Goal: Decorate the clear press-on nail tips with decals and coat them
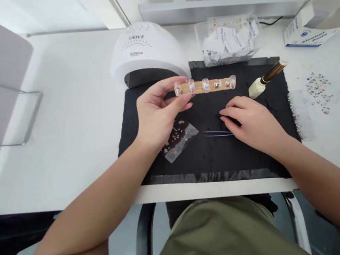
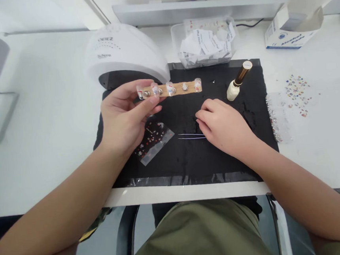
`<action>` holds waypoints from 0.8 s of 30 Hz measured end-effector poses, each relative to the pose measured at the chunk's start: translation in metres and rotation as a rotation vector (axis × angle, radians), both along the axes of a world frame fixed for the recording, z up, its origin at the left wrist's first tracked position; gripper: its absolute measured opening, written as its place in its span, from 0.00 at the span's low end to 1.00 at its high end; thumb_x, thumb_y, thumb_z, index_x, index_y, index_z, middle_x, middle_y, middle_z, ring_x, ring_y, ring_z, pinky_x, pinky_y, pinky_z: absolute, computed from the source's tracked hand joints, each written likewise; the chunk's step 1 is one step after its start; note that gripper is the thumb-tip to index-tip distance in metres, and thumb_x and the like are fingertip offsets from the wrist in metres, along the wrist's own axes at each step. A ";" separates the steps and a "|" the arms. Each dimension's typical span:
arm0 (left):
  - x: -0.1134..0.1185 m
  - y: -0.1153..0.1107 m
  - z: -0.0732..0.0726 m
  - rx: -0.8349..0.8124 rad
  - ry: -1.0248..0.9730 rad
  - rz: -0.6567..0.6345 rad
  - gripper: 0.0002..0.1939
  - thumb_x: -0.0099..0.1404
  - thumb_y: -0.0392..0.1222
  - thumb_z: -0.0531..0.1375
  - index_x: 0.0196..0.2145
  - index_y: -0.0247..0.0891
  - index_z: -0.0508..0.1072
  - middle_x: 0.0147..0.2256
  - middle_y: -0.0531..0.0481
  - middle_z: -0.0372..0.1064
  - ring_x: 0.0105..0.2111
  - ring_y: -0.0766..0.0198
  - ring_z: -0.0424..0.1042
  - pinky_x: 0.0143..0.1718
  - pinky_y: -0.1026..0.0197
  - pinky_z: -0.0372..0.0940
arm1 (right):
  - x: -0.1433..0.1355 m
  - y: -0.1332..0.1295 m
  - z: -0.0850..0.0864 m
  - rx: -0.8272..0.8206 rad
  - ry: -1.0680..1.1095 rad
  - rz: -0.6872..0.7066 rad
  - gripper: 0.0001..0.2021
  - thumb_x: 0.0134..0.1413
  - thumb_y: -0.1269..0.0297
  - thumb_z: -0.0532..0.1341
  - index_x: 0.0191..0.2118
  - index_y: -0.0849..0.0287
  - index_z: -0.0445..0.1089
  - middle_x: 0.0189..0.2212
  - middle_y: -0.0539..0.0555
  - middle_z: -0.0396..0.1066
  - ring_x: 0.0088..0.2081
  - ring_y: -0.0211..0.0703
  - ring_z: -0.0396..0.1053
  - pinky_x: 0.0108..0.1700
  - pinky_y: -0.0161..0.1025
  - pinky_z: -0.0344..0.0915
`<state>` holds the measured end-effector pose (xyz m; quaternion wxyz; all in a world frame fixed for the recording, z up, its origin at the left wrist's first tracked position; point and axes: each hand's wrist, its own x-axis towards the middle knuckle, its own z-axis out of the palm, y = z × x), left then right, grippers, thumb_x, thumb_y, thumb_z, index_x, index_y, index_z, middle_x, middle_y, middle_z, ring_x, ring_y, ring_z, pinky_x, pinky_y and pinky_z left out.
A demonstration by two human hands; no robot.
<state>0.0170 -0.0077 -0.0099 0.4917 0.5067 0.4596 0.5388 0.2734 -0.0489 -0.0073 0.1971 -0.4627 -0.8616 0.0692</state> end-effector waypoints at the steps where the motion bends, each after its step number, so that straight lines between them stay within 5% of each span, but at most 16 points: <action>1: 0.001 0.000 0.001 -0.003 0.003 0.002 0.21 0.60 0.47 0.83 0.49 0.46 0.88 0.53 0.50 0.88 0.47 0.54 0.90 0.46 0.56 0.89 | 0.001 0.001 0.000 -0.006 0.011 0.028 0.14 0.75 0.69 0.59 0.45 0.60 0.85 0.45 0.62 0.83 0.44 0.52 0.78 0.49 0.51 0.78; 8: 0.000 0.000 0.001 0.005 0.006 -0.018 0.16 0.64 0.43 0.79 0.50 0.48 0.87 0.52 0.51 0.87 0.48 0.54 0.90 0.48 0.55 0.89 | 0.003 0.002 0.000 -0.038 0.139 0.053 0.19 0.70 0.74 0.60 0.59 0.59 0.82 0.53 0.62 0.83 0.52 0.52 0.82 0.56 0.51 0.81; 13: -0.004 0.000 -0.004 0.037 0.099 -0.032 0.18 0.67 0.48 0.79 0.54 0.49 0.85 0.56 0.49 0.85 0.52 0.50 0.89 0.51 0.49 0.89 | 0.006 0.004 0.001 -0.079 0.183 -0.063 0.14 0.68 0.66 0.66 0.54 0.58 0.84 0.49 0.62 0.83 0.47 0.54 0.82 0.52 0.54 0.82; 24: -0.002 0.000 0.001 0.044 0.040 -0.053 0.18 0.66 0.48 0.80 0.51 0.47 0.85 0.56 0.55 0.86 0.48 0.58 0.89 0.50 0.49 0.89 | 0.003 0.001 0.011 0.043 0.094 0.062 0.08 0.70 0.65 0.65 0.46 0.59 0.84 0.44 0.60 0.84 0.42 0.49 0.82 0.45 0.48 0.82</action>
